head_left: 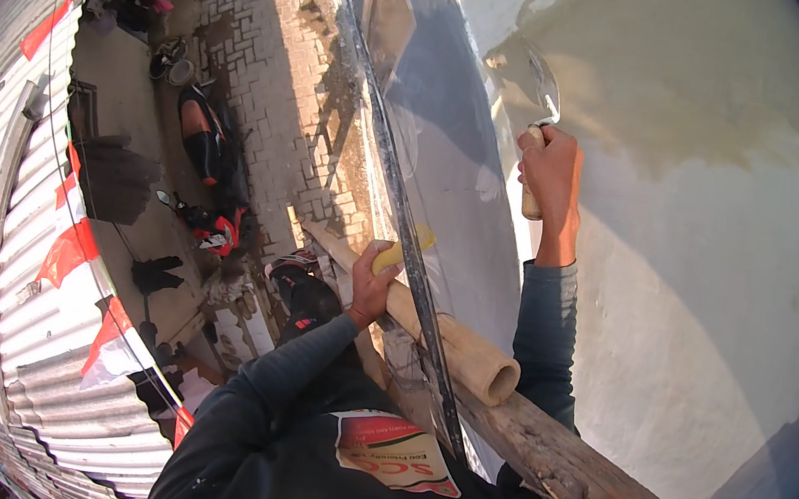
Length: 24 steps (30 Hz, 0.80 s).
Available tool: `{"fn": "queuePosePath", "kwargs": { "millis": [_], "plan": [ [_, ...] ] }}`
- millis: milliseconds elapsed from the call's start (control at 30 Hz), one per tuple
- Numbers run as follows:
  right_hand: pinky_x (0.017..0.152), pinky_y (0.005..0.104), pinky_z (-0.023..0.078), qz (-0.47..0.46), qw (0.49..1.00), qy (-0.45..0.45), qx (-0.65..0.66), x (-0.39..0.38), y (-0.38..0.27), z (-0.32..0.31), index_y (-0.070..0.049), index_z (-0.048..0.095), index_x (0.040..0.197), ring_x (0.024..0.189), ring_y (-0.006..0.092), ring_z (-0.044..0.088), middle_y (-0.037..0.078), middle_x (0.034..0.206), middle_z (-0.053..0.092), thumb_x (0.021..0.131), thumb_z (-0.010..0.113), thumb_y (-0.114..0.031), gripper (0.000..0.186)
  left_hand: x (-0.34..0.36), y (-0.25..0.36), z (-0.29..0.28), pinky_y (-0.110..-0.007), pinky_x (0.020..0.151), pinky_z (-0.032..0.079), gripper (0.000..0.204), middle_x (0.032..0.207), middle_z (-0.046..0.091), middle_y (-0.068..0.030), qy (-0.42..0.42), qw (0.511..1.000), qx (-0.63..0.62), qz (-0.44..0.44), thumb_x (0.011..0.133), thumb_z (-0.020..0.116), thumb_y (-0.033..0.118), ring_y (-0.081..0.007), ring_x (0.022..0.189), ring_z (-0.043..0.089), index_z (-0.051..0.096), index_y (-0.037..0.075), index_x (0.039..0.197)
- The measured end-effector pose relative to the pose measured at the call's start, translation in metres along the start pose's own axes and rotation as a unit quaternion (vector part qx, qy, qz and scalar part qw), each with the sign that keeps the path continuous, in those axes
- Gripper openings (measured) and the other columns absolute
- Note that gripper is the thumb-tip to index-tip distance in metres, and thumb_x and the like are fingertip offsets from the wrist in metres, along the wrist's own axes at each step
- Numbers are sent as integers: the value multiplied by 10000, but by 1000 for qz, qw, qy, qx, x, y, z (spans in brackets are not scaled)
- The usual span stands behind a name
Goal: The person plasters an exterior wall by applying and smoothing compound using a trowel and wiping the surface with a sponge.
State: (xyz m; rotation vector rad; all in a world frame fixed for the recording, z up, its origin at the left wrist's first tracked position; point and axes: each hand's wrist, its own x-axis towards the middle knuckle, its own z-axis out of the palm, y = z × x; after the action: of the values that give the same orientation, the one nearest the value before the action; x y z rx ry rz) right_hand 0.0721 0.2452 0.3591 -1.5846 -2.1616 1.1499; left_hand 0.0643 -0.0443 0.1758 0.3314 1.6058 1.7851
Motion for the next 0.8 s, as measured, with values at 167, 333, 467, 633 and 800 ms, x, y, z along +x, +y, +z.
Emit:
{"fn": "queuePosePath", "kwargs": {
  "millis": [167, 333, 467, 633, 800],
  "plan": [
    [523, 372, 470, 18, 999, -14, 28, -12, 6, 14, 76, 622, 819, 533, 213, 576, 122, 620, 594, 896, 645, -161, 250, 0, -10, -5, -291, 887, 487, 287, 1056, 640, -58, -8, 1000, -1, -1, 907, 707, 40, -134, 988, 593, 578, -23, 1156],
    [488, 326, 483, -11, 998, -24, -60, 26, 56, 48, 56, 666, 837, 514, 149, 579, 88, 631, 608, 910, 672, -180, 247, 1, -7, 1, -295, 871, 478, 259, 1018, 618, -58, -6, 1000, -27, 6, 887, 685, 21, -141, 963, 577, 576, -21, 1118],
    [493, 319, 501, 13, 999, -28, -25, 28, 51, 51, 64, 669, 854, 523, 157, 592, 99, 657, 624, 905, 678, -183, 253, -2, 1, 4, -292, 851, 468, 230, 978, 593, -62, 9, 1000, -27, 3, 869, 663, 7, -145, 936, 560, 572, -20, 1079],
    [493, 311, 517, 33, 998, -31, 52, 26, 55, 50, 60, 677, 877, 535, 151, 601, 87, 664, 623, 899, 684, -182, 243, -2, 0, 2, -288, 840, 468, 231, 991, 586, -62, 1, 1000, -12, 10, 868, 662, 3, -139, 929, 555, 571, -22, 1079],
    [487, 328, 500, 63, 991, -17, 114, 28, 54, 48, 67, 702, 894, 521, 158, 609, 93, 640, 629, 891, 679, -194, 262, -2, -20, -8, -292, 911, 479, 313, 1079, 643, -51, -22, 999, -41, -7, 902, 719, 44, -135, 1008, 597, 585, -26, 1177]
  ]
}}
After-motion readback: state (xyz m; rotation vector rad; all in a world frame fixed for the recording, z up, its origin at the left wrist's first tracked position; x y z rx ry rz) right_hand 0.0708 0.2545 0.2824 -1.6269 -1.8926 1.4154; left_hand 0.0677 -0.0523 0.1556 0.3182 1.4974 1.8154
